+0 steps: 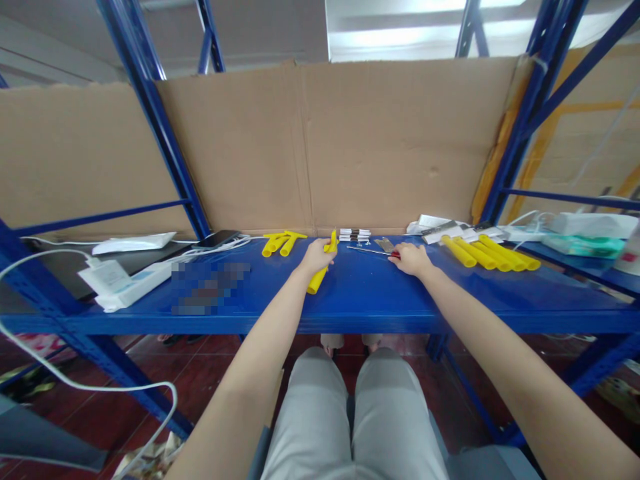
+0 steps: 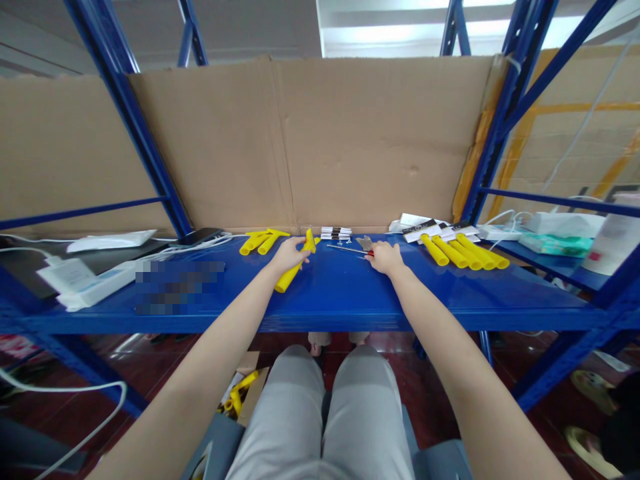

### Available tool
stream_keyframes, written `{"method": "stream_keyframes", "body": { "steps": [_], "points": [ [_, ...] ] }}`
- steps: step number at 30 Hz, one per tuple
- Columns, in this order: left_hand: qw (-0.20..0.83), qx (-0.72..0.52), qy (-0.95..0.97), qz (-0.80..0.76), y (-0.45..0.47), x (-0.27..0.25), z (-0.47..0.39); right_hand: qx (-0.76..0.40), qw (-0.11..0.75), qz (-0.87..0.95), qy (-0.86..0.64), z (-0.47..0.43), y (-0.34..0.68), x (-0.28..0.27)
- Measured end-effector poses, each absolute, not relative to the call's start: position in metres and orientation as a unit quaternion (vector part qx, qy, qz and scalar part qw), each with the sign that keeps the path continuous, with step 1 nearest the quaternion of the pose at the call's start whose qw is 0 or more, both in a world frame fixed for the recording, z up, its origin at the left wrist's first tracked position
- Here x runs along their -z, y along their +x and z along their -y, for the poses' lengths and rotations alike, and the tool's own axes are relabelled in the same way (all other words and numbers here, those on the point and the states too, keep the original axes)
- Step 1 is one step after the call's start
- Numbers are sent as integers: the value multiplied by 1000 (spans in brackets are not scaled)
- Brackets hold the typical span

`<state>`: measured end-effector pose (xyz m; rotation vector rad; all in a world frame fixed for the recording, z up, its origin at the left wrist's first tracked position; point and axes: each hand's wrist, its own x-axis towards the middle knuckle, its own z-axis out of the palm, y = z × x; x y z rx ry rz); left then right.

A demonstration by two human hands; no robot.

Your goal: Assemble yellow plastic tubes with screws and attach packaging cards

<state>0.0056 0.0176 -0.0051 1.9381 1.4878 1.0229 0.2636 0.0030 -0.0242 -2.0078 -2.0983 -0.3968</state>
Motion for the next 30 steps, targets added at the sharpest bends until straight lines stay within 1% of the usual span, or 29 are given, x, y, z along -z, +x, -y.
{"method": "stream_keyframes", "body": {
  "steps": [4,10,17,30],
  "points": [
    [249,-380,707,-542,6,3,-15,136,110,717,-675,-3,265,25],
    [261,-389,701,-537,7,3,-13,108,112,715,-681,-2,265,23],
    [248,-395,711,-527,7,5,-16,95,117,716,-682,-4,266,25],
    [249,-394,705,-534,6,4,-16,104,119,720,-676,-6,268,27]
  ]
}}
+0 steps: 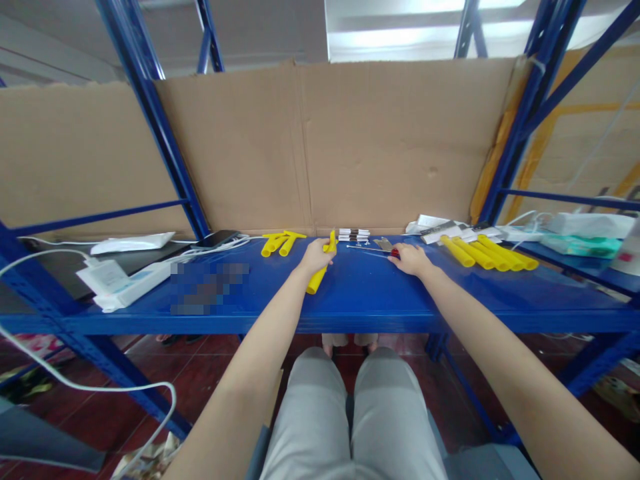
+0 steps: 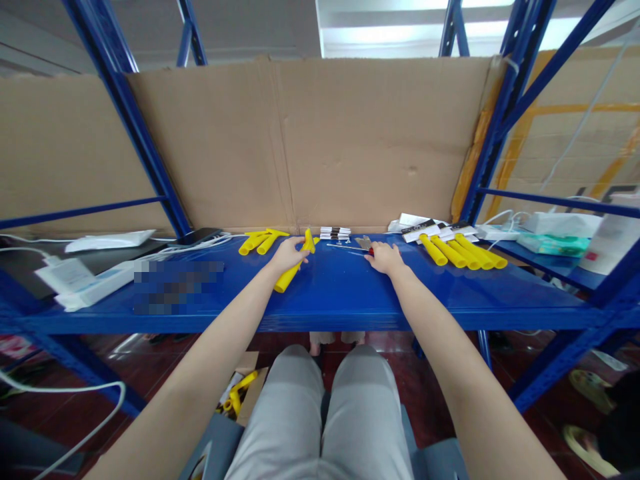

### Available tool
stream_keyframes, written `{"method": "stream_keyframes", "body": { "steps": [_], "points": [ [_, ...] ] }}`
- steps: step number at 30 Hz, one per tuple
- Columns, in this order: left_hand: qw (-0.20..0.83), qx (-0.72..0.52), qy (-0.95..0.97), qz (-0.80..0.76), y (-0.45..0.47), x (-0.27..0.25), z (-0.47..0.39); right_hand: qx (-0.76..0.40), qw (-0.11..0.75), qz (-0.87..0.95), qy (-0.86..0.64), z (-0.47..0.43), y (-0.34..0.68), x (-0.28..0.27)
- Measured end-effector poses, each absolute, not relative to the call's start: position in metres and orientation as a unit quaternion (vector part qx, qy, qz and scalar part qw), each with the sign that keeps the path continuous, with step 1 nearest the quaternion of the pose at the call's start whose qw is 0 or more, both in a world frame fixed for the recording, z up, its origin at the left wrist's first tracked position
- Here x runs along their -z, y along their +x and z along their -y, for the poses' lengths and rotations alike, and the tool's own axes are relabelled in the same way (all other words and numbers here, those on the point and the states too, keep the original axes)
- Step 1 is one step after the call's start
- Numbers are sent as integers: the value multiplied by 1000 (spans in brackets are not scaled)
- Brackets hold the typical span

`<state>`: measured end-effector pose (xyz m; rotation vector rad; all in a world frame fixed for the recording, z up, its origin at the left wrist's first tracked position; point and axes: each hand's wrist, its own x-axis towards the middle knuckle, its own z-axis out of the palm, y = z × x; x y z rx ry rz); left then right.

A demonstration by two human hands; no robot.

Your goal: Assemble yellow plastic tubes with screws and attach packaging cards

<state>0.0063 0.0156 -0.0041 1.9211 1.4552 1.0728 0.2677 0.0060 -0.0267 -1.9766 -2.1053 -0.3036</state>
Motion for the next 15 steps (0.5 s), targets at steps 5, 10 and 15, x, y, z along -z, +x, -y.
{"method": "stream_keyframes", "body": {
  "steps": [5,10,15],
  "points": [
    [251,-396,704,-534,6,4,-16,108,123,722,-672,-5,267,25],
    [257,-398,703,-530,6,4,-17,116,129,719,-672,-3,265,22],
    [272,-412,693,-525,6,3,-16,153,147,724,-657,4,259,18]
  ]
}}
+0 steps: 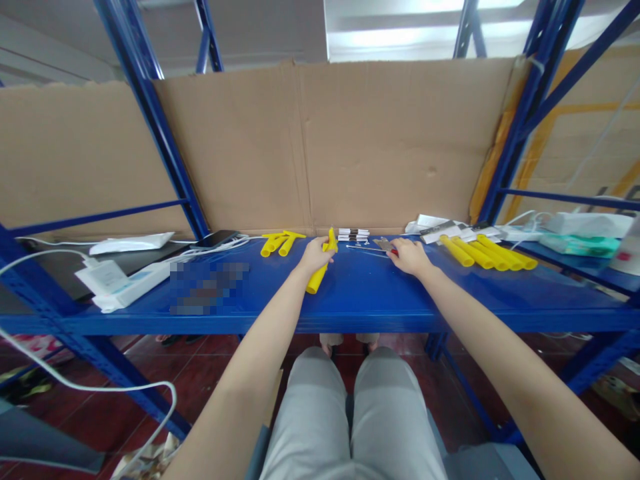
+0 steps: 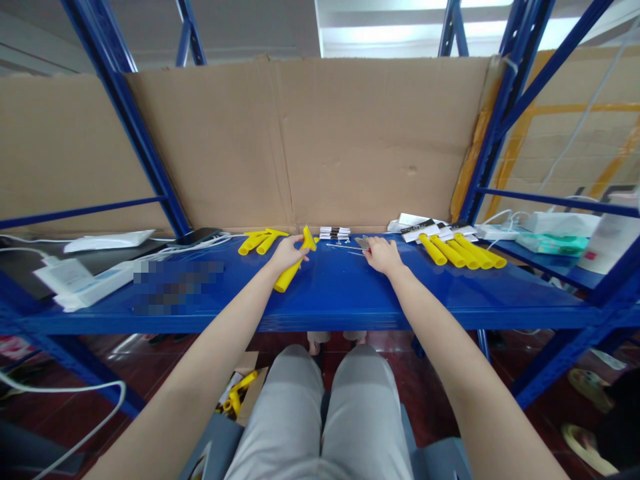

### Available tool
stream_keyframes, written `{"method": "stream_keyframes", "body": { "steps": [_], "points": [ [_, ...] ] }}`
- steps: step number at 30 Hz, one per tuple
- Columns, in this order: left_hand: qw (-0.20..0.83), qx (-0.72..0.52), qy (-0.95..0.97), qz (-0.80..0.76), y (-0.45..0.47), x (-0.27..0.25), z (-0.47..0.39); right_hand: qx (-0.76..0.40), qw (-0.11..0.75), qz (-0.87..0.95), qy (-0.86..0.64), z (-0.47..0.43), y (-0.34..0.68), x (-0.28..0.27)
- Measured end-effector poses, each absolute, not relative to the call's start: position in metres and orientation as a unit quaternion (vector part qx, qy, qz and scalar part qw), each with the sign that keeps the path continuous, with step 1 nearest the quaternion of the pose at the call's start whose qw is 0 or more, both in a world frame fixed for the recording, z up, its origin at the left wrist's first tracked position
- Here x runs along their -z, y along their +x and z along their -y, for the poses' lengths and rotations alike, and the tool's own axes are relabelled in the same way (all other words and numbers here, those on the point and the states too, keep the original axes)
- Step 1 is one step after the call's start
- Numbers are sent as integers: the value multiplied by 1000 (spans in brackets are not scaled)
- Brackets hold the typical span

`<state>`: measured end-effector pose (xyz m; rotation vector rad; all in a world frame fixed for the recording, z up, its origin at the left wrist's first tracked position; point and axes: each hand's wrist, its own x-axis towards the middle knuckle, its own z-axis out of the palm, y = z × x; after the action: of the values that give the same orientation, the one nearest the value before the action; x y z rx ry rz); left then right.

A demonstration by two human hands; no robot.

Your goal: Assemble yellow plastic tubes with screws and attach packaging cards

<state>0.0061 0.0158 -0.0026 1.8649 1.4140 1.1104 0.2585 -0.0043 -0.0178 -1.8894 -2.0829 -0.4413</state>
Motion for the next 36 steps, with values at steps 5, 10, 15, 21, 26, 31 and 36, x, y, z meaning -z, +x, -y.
{"method": "stream_keyframes", "body": {
  "steps": [5,10,15,21,26,31,36],
  "points": [
    [305,-435,685,-498,8,3,-16,190,150,748,-618,9,251,16],
    [377,-452,657,-471,11,2,-15,235,162,783,-552,14,244,14],
    [465,-473,618,-422,13,-1,-14,268,169,835,-450,22,230,14],
    [567,-514,515,-387,25,-2,-8,284,143,884,-343,31,210,19],
    [603,-544,447,-375,40,-1,0,292,133,906,-278,34,205,21],
    [604,-587,405,-356,41,3,-7,314,126,910,-239,30,209,23],
    [620,-608,365,-335,38,10,-20,337,134,907,-212,29,210,24]
  ]
}}
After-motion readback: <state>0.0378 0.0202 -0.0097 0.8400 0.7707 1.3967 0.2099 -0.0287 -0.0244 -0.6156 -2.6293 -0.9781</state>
